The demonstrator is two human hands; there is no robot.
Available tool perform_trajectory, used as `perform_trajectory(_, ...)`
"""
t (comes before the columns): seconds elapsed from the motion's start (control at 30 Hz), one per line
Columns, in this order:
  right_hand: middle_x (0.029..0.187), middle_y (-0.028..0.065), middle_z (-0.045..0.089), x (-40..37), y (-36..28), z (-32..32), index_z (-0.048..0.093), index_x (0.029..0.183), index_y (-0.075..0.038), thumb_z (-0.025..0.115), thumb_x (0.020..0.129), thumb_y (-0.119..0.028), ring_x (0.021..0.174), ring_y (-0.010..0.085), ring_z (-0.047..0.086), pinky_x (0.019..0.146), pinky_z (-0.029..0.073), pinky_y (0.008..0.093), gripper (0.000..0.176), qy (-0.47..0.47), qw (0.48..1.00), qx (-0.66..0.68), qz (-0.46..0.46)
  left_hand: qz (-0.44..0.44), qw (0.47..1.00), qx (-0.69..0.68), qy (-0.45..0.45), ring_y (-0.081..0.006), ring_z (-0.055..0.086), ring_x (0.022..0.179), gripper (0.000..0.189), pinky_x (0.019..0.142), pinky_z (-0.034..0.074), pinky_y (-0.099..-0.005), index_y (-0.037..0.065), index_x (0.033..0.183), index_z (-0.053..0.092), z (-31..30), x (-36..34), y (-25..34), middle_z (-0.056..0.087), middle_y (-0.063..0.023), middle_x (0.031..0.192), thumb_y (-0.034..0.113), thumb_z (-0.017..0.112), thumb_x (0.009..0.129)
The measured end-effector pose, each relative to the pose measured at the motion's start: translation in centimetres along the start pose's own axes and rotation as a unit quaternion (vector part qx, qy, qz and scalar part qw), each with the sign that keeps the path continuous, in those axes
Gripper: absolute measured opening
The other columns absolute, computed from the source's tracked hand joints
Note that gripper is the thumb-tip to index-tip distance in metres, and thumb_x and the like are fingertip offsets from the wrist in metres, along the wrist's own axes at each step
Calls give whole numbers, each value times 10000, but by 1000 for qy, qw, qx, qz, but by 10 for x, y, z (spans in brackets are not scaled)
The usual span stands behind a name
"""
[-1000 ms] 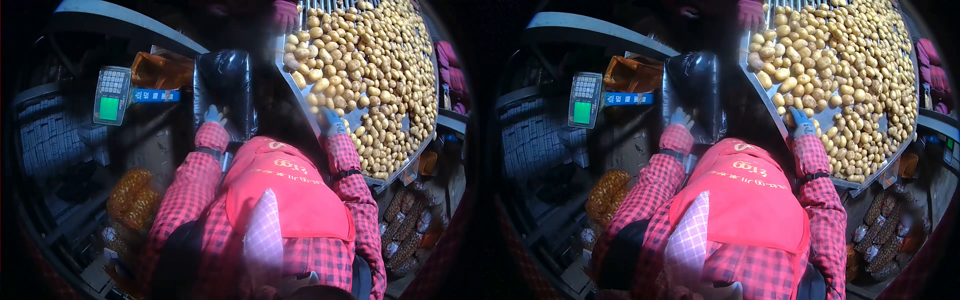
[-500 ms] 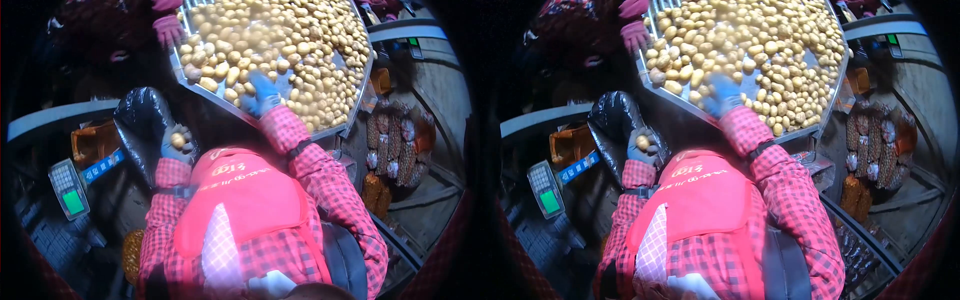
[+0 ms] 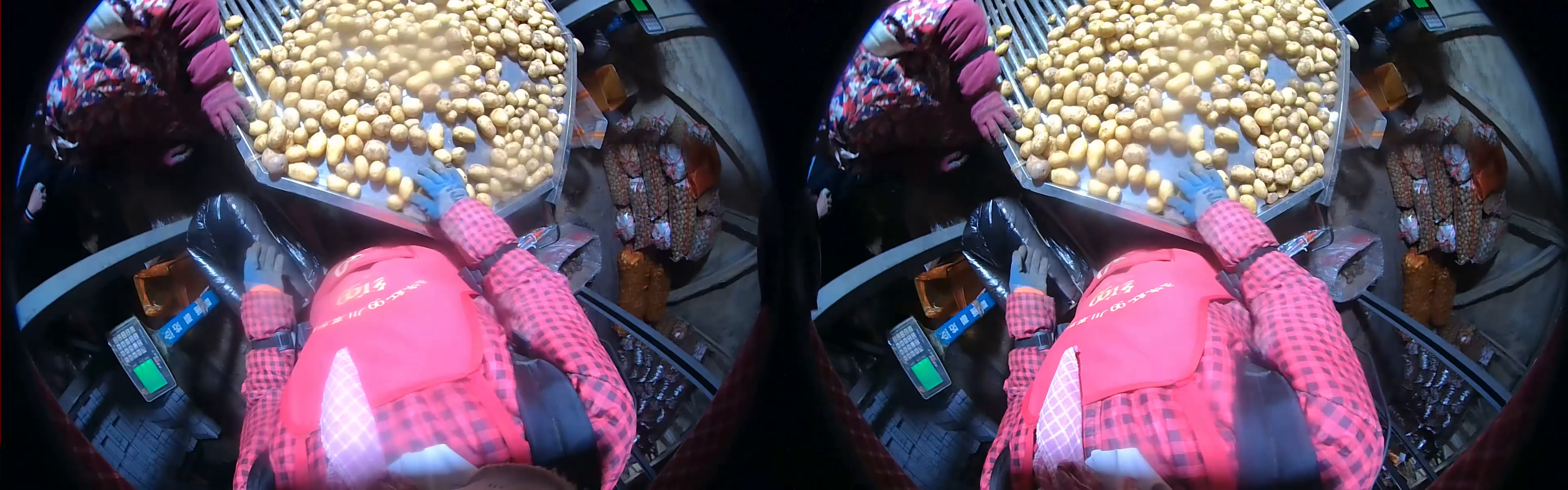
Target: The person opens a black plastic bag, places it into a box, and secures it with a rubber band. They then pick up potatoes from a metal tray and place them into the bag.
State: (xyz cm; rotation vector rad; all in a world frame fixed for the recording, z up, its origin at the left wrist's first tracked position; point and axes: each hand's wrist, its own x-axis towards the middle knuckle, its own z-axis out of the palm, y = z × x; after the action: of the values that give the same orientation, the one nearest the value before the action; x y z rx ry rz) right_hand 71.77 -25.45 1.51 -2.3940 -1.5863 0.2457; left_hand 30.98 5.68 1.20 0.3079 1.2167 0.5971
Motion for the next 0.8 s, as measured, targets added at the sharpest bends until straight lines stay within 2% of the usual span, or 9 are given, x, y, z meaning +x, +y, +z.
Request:
perform_trajectory(0.17,1173,190,696,-10,65,-99,672,1206,-76,654,930,-357,1059,383,675,925,539,461,394,-43,930,5,366,-16,995,64,-71,-344,563,1305,409,1043,488,-515,62,1372,584,126,-31,-17,593,-144,1403,307,572,1045)
perform_trajectory(0.23,1162,191,698,-43,108,-74,654,1203,-74,649,932,-340,1055,407,673,897,535,503,380,78,934,-1,349,-22,977,125,-173,-320,622,1187,429,1012,506,-485,65,1338,602,178,-31,-47,649,-124,1260,334,647,1007)
perform_trajectory(0.27,1159,199,694,-28,116,-81,630,1221,-63,676,910,-339,1041,424,670,892,537,518,418,-55,927,-26,369,-76,976,141,-151,-292,637,1137,400,992,515,-464,70,1309,615,211,-39,-56,655,-101,1200,313,664,995)
perform_trajectory(0.33,1135,205,696,-7,118,-80,620,1230,-60,693,896,-324,1040,426,669,890,534,525,432,-31,925,-16,379,-111,956,178,-204,-208,656,1019,303,901,539,-385,85,1186,637,267,-67,-75,665,-46,1113,287,702,969)
perform_trajectory(0.43,1100,232,705,0,130,-77,630,1204,-40,760,856,-299,1022,426,679,865,544,518,453,56,945,7,322,-196,862,226,-410,-254,619,1169,459,914,521,-393,56,1318,585,299,-33,-118,639,-92,1278,372,642,990)
perform_trajectory(0.5,1196,203,713,13,143,-78,659,1237,-83,719,886,-413,1097,389,690,952,554,483,485,-11,899,158,408,-193,894,264,-307,-266,597,1207,512,935,517,-419,48,1334,578,325,-69,-136,629,-90,1287,410,655,981)
perform_trajectory(0.63,1149,187,735,-3,91,-103,710,1196,-76,781,860,-367,1023,334,719,916,567,436,450,18,816,480,321,-256,896,255,-257,-281,573,1250,590,974,541,-477,59,1384,556,326,-65,-176,572,-81,1386,492,647,992)
perform_trajectory(0.77,1151,155,714,-20,93,-90,679,1199,-107,771,861,-292,1049,334,694,900,562,456,396,-70,873,407,258,-313,882,215,-278,-272,564,1260,627,874,622,-448,66,1385,549,354,-99,-156,558,-105,1378,543,639,989)
perform_trajectory(0.8,1234,172,662,-21,100,-91,632,1273,-94,773,864,-232,1111,336,664,928,553,429,454,-83,943,249,203,-295,895,225,-249,-264,611,1188,594,856,625,-447,68,1388,551,347,-88,-163,597,-115,1298,508,641,999)
